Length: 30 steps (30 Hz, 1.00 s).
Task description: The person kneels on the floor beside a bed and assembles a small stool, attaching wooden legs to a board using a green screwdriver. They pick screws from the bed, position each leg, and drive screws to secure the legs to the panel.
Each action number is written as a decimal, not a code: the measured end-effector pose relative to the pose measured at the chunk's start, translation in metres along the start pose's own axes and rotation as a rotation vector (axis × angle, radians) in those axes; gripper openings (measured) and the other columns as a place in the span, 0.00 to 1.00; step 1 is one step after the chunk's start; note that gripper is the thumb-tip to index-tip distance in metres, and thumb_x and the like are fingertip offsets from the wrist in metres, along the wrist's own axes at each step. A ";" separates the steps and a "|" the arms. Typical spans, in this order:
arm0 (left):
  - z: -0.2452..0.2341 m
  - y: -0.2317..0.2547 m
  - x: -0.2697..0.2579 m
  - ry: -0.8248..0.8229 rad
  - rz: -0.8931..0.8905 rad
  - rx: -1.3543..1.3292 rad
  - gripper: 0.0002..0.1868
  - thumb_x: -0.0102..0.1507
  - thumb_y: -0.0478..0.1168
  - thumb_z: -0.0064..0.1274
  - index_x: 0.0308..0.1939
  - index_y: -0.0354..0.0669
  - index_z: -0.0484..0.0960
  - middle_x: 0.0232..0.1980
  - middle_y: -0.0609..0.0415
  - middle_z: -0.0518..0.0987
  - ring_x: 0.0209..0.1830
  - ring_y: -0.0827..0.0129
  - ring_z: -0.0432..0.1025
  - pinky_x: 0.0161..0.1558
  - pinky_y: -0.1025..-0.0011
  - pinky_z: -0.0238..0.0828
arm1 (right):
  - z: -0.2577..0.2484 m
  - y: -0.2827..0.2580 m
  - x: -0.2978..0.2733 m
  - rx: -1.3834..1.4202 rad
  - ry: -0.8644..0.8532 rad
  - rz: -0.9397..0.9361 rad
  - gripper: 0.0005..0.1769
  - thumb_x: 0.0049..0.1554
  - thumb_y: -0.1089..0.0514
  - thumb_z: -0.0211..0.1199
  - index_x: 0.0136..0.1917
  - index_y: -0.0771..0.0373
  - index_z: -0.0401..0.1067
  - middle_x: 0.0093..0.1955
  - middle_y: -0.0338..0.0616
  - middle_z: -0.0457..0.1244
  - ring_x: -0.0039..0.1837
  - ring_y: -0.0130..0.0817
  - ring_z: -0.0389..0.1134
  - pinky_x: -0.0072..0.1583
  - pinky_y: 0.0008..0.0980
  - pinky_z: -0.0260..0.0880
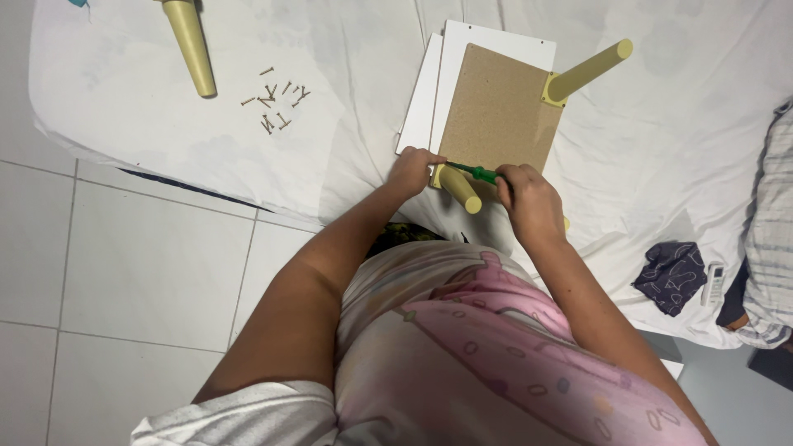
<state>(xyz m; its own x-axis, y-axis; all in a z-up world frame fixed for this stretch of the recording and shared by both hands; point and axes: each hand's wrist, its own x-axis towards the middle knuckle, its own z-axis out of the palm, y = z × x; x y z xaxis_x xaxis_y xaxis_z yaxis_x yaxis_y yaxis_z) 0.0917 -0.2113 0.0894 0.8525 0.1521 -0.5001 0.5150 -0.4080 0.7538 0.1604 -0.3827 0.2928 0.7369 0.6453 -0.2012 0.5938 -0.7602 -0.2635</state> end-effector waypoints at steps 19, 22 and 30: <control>-0.045 0.063 -0.029 0.182 0.175 -0.041 0.14 0.52 0.43 0.70 0.41 0.49 0.89 0.46 0.52 0.85 0.48 0.60 0.79 0.49 0.62 0.77 | 0.003 -0.047 0.070 -0.002 -0.249 0.035 0.28 0.69 0.43 0.52 0.73 0.61 0.52 0.38 0.63 0.67 0.46 0.63 0.70 0.50 0.54 0.68; -0.052 0.066 -0.016 0.149 0.238 0.056 0.10 0.58 0.44 0.67 0.43 0.52 0.88 0.44 0.50 0.85 0.42 0.58 0.81 0.48 0.61 0.77 | -0.007 -0.044 0.073 0.068 -0.284 0.028 0.28 0.69 0.42 0.52 0.72 0.60 0.52 0.43 0.63 0.68 0.49 0.62 0.70 0.51 0.53 0.68; -0.064 0.057 0.013 -0.314 0.423 -0.063 0.16 0.61 0.38 0.61 0.53 0.44 0.84 0.41 0.47 0.85 0.41 0.57 0.81 0.47 0.60 0.75 | -0.038 -0.013 0.046 0.049 -0.100 -0.333 0.20 0.58 0.43 0.55 0.51 0.61 0.74 0.48 0.54 0.71 0.50 0.52 0.72 0.49 0.46 0.71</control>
<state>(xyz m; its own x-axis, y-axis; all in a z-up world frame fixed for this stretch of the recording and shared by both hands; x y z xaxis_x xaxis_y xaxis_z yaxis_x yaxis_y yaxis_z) 0.1382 -0.1751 0.1527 0.9239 -0.2953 -0.2432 0.1448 -0.3186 0.9368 0.1988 -0.3464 0.3225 0.4691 0.8631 -0.1870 0.7780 -0.5041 -0.3749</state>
